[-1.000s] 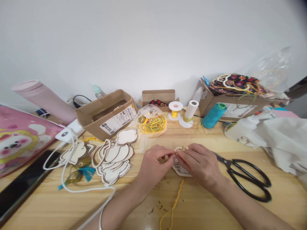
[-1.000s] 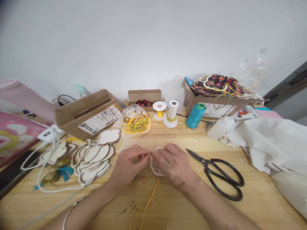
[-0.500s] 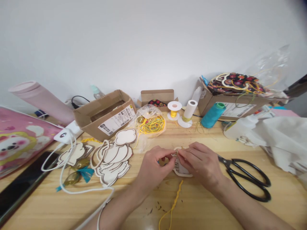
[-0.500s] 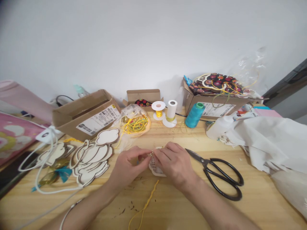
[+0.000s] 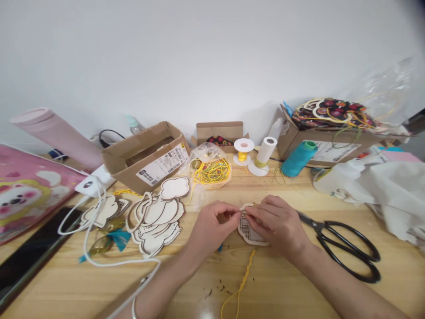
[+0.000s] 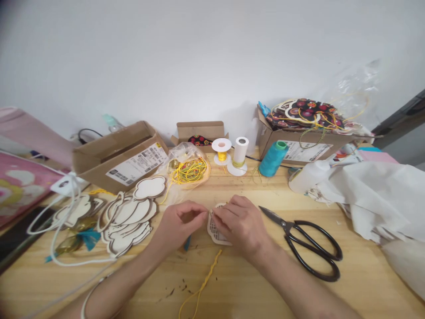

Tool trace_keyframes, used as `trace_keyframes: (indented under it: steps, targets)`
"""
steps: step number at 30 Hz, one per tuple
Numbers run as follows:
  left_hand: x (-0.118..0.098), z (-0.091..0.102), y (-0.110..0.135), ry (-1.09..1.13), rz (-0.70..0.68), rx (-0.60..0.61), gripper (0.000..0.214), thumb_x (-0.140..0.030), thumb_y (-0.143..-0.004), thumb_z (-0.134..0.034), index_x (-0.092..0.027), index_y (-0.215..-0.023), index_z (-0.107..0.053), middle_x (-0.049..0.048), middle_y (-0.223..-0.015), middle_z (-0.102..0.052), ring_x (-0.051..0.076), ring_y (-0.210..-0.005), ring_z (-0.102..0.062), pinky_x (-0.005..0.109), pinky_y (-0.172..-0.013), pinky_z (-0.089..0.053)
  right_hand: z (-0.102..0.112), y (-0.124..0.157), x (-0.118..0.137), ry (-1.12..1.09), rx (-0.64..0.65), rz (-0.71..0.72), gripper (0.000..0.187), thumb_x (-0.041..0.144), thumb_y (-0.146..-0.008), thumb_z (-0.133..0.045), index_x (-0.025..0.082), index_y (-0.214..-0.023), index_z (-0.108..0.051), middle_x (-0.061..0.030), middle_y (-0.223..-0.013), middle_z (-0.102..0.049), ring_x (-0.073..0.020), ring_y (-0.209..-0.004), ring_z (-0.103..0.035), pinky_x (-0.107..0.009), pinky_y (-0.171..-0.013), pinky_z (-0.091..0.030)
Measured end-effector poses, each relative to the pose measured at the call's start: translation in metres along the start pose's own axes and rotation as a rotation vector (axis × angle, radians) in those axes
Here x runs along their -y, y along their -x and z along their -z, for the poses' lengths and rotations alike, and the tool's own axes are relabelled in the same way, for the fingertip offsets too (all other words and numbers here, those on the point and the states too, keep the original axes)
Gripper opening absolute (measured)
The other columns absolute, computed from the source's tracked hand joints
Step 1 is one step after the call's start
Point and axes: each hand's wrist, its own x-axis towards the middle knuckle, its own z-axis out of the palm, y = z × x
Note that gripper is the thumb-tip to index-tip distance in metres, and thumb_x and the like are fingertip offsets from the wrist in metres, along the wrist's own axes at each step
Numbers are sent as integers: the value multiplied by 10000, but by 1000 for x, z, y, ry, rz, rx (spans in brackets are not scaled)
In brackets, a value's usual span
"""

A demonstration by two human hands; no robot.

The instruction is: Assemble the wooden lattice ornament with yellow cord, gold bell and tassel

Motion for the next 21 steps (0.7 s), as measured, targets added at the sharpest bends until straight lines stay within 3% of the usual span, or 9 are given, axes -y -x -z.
trace_keyframes:
  steps: [6,13,21]
  targets:
    - [0,-1,-1,-24,-13,17,107,-203,-699,-562,-155,-707,-657,15,-689,-661,126,-648,-577,218,-612,-445,0,-1,-2,-96,30,-50,63,135,-747,-572,133,-753,-635,-19,-558,-624,-115,-512,-478,-263,-527,-401]
    - [3,0,-1,-202,-249,11,98,-196,-724,-570,-182,-735,-667,10,-696,-654,126,-677,-562,245,-653,-430,0,3,-4,-141,17,-139,88,145,-753,-567,138,-764,-654,-18,-566,-641,-117,-508,-472,-261,-514,-415]
    - [5,0,-1,-289,-381,3,137,-184,-760,-544,-189,-796,-675,18,-702,-644,125,-689,-544,249,-657,-427,-1,2,-1,-272,8,-285,85,170,-738,-596,177,-764,-676,-6,-577,-653,-114,-525,-503,-219,-470,-424]
